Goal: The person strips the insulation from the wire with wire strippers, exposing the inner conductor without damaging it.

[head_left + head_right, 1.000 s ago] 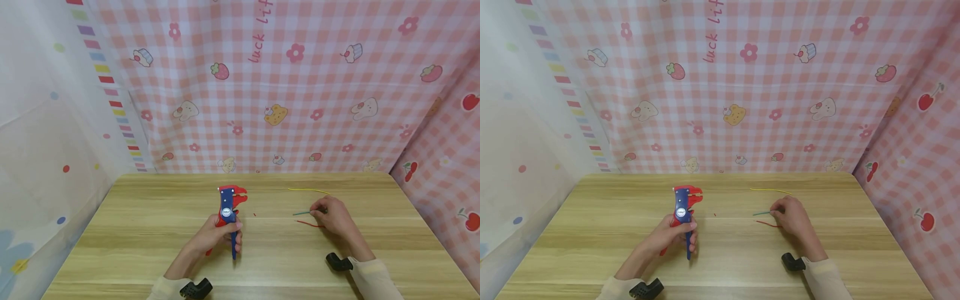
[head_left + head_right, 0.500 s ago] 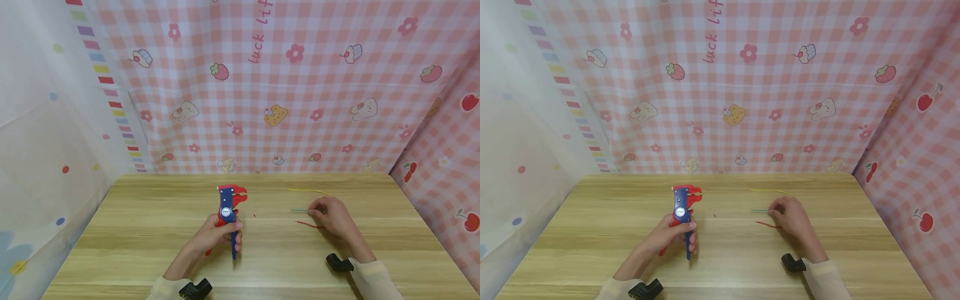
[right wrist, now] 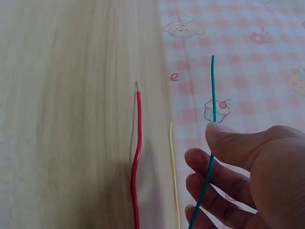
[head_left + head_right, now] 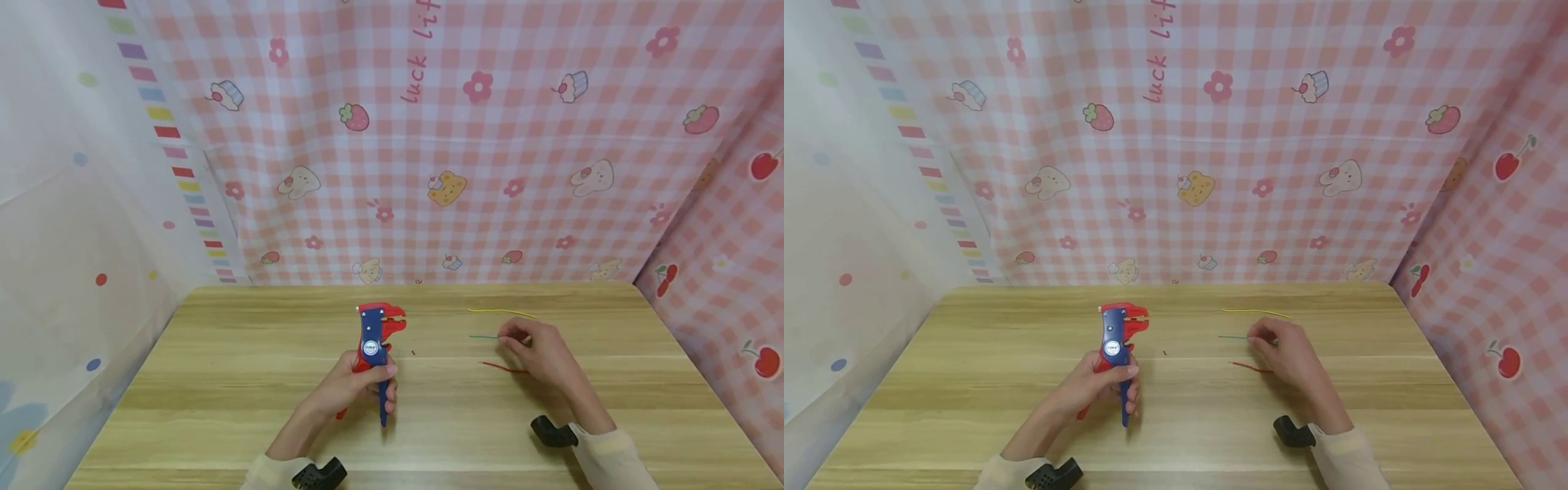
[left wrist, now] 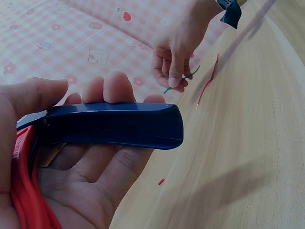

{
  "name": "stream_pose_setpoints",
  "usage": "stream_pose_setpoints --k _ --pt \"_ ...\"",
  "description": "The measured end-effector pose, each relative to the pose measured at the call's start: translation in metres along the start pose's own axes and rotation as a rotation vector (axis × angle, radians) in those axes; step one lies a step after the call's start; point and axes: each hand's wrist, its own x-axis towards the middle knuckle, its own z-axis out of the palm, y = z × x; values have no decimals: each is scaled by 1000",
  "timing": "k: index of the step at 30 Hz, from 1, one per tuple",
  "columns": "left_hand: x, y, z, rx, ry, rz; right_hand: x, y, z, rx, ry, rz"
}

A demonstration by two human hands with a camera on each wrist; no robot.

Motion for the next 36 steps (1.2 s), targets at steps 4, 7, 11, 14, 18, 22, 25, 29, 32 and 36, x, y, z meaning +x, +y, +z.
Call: stream_pose_setpoints --k 4,7,11,14,18,22,25,29,32,36 --pt "0 0 0 0 0 1 0 -5 0 17 3 -13" --pt "0 1 1 -1 -2 5 -1 -9 0 30 10 -19" --pt "-1 2 2 1 -3 10 -1 -15 0 45 22 -39" --pt "-1 3 4 1 -4 12 -2 -20 -1 51 37 -70" --pt "-2 5 6 2 -10 21 -2 -26 -2 49 55 -105" --pt "-3 5 8 9 -12 33 -3 -32 -5 60 55 -122" --pt "-4 5 9 12 -11 37 -5 -37 -7 81 55 -131" --pt "-4 5 11 3 -12 36 -6 -44 -9 91 69 -143" --pt "-5 5 12 -4 -16 40 -8 -50 -12 94 80 -157" --pt "-6 5 14 -11 -24 45 -10 -57 -14 113 86 -195"
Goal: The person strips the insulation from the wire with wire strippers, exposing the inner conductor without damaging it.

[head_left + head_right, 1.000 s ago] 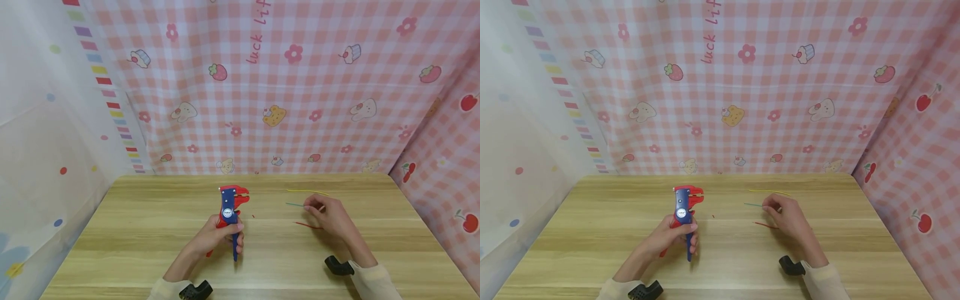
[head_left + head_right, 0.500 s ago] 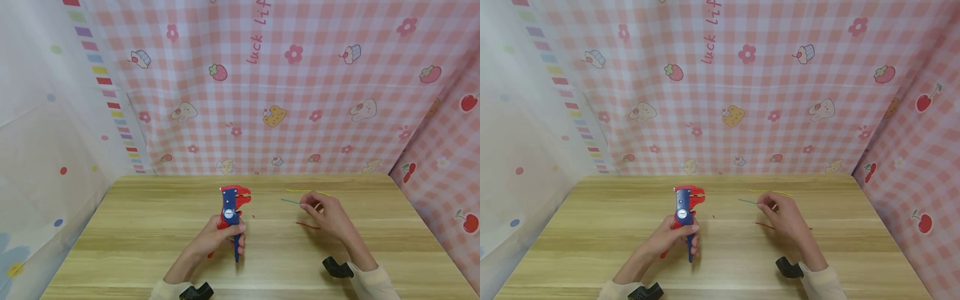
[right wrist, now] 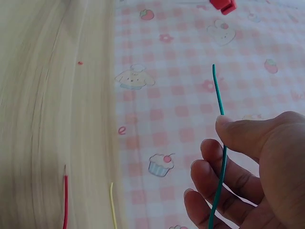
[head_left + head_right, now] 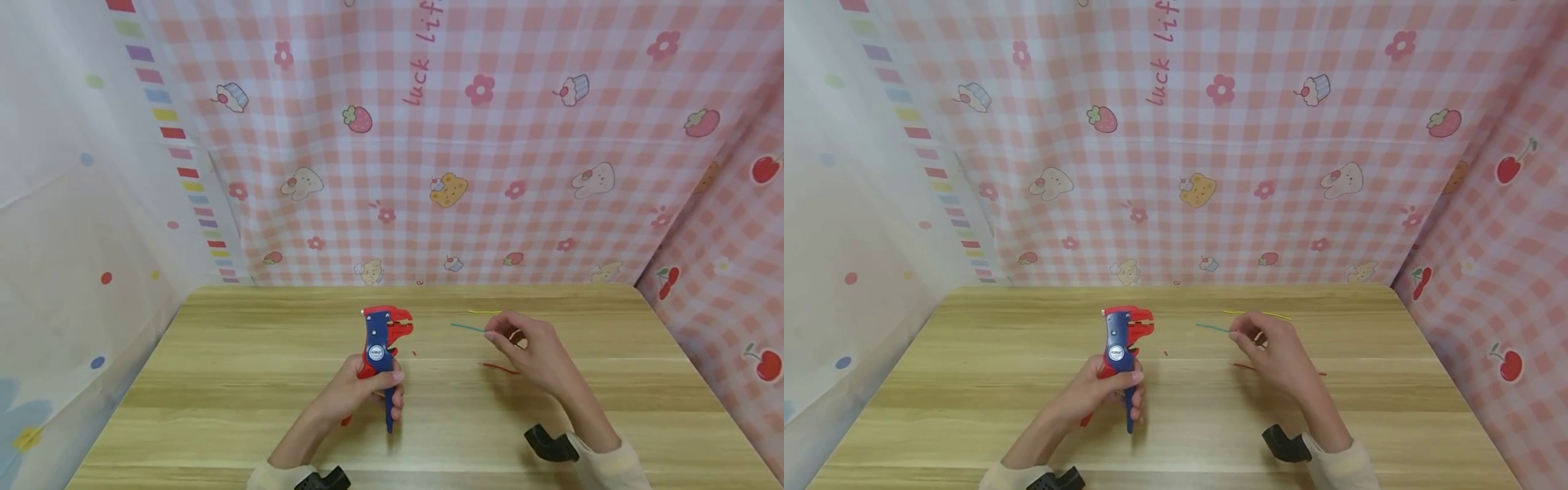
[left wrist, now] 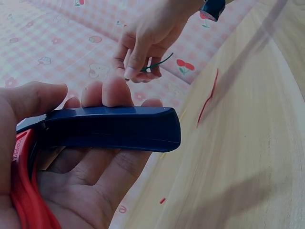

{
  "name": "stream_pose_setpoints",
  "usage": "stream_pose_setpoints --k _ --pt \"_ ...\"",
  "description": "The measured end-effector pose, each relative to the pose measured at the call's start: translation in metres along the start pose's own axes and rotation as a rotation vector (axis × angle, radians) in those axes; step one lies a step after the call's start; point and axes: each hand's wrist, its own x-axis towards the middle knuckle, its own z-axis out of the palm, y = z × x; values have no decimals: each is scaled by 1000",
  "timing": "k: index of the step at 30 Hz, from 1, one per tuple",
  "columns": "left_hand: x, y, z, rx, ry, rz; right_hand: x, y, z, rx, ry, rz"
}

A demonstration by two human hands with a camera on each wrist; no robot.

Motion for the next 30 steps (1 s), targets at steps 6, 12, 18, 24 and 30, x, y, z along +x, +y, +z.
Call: stream_pose_setpoints --k 6,12,18,24,30 --pt "0 1 3 -3 -18 10 -2 -10 -1 29 27 -77" --pt "0 1 6 -13 -5 6 -2 -19 0 46 39 -95" --pt "-2 2 11 -17 -15 15 -3 -26 0 61 33 -104" --pt "-3 3 15 -20 -27 19 -4 -32 -1 80 18 -88" --pt "-3 5 18 -17 -41 23 -5 -35 -3 100 27 -111"
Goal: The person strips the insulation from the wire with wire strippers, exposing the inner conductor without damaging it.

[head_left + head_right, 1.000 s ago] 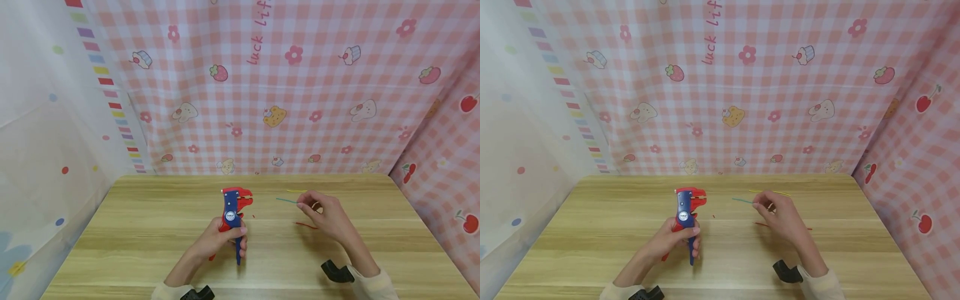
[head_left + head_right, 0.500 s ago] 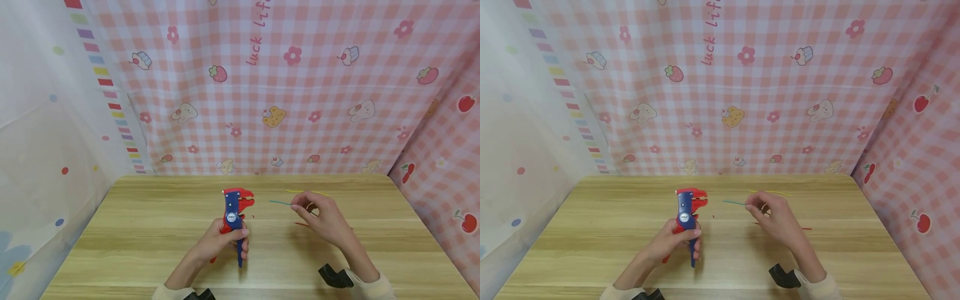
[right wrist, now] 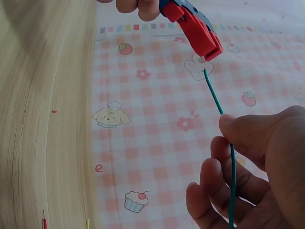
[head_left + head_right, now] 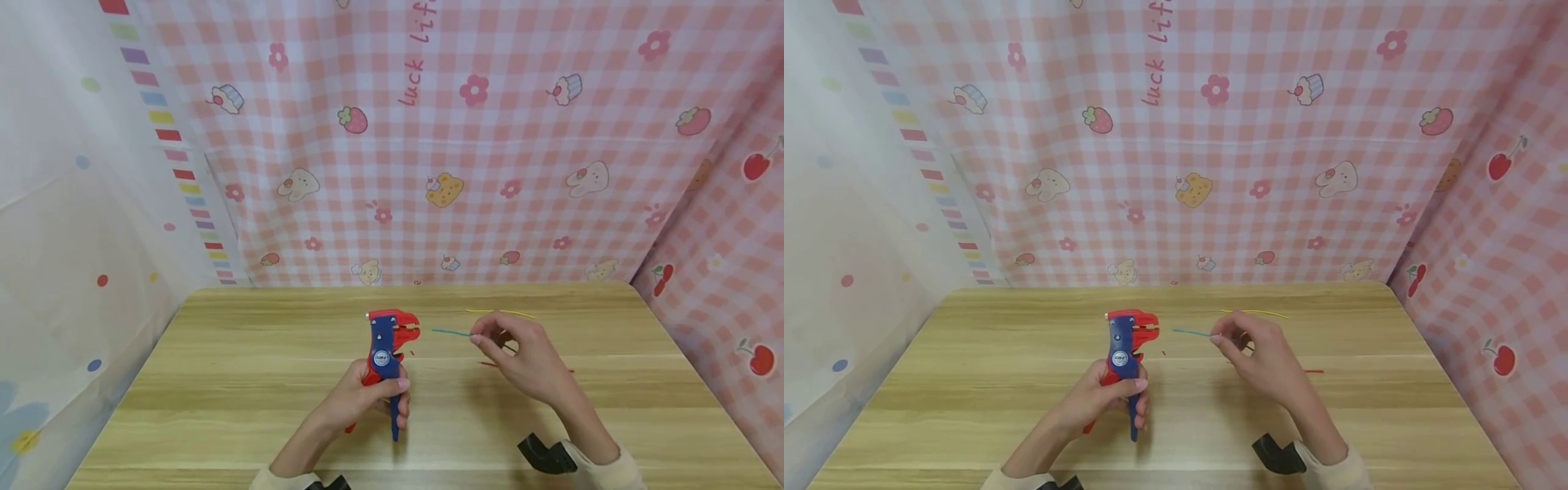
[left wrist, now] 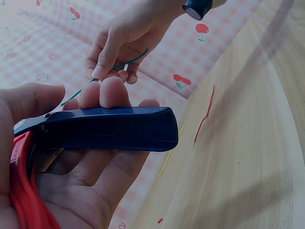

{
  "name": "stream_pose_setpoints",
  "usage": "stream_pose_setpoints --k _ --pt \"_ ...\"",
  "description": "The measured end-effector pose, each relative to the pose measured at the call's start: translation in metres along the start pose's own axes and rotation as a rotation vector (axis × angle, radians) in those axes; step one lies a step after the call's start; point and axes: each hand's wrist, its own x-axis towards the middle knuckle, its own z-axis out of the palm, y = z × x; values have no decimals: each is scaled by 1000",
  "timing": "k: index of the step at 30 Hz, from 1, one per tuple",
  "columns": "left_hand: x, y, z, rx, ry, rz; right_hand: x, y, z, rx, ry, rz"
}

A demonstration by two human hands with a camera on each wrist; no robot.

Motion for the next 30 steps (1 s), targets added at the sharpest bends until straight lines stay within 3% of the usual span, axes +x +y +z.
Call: stream_pose_setpoints --k 30 --pt "-1 -1 9 -16 -37 18 0 -8 -2 63 -2 27"
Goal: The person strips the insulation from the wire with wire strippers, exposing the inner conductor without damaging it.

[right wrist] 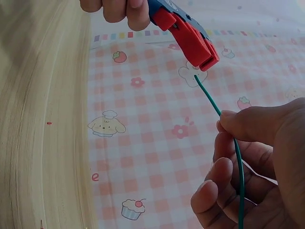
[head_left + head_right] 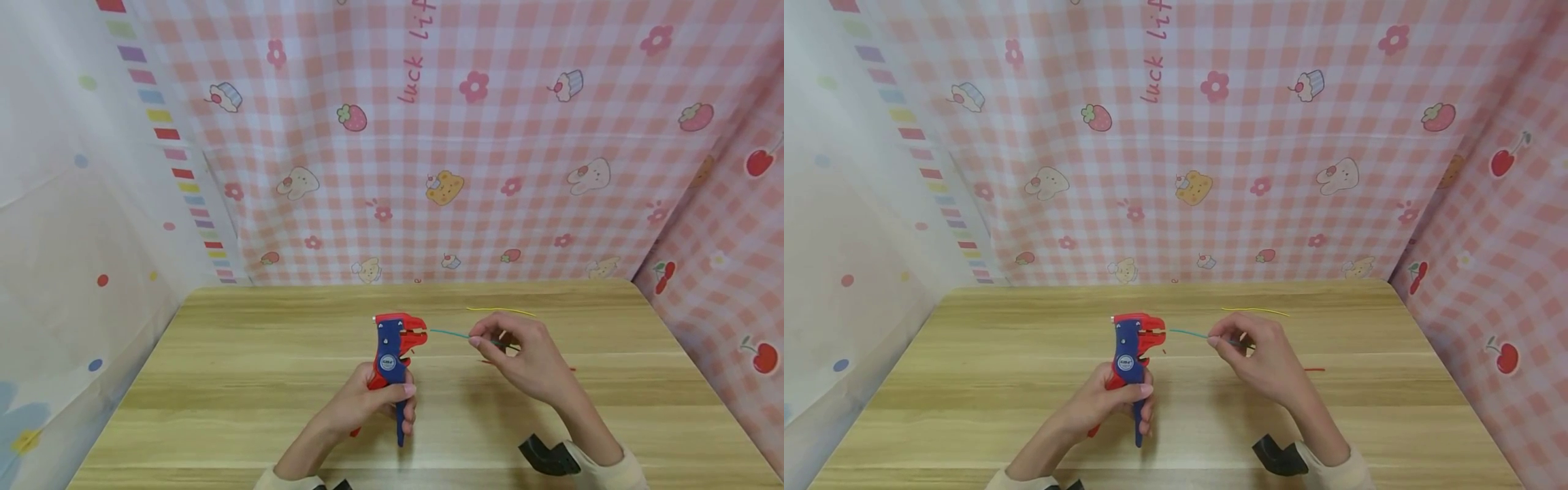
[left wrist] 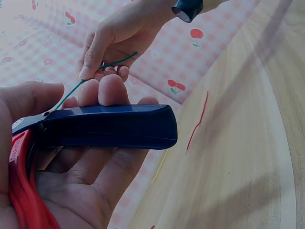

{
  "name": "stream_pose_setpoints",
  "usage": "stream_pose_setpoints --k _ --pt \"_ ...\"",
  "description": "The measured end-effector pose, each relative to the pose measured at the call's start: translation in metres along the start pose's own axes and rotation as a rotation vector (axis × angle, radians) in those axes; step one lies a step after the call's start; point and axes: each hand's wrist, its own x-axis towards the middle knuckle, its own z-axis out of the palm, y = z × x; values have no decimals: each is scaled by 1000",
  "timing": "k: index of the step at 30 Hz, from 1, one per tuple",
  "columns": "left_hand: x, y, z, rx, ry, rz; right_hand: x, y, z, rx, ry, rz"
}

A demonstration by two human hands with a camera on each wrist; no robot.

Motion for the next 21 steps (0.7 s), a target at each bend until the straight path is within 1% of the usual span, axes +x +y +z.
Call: stream_pose_setpoints --k 6,21 --pt "0 -1 1 -10 -5 1 0 -2 0 4 5 3" --pt "1 -3 3 -26 -28 16 0 -5 3 53 -1 -45"
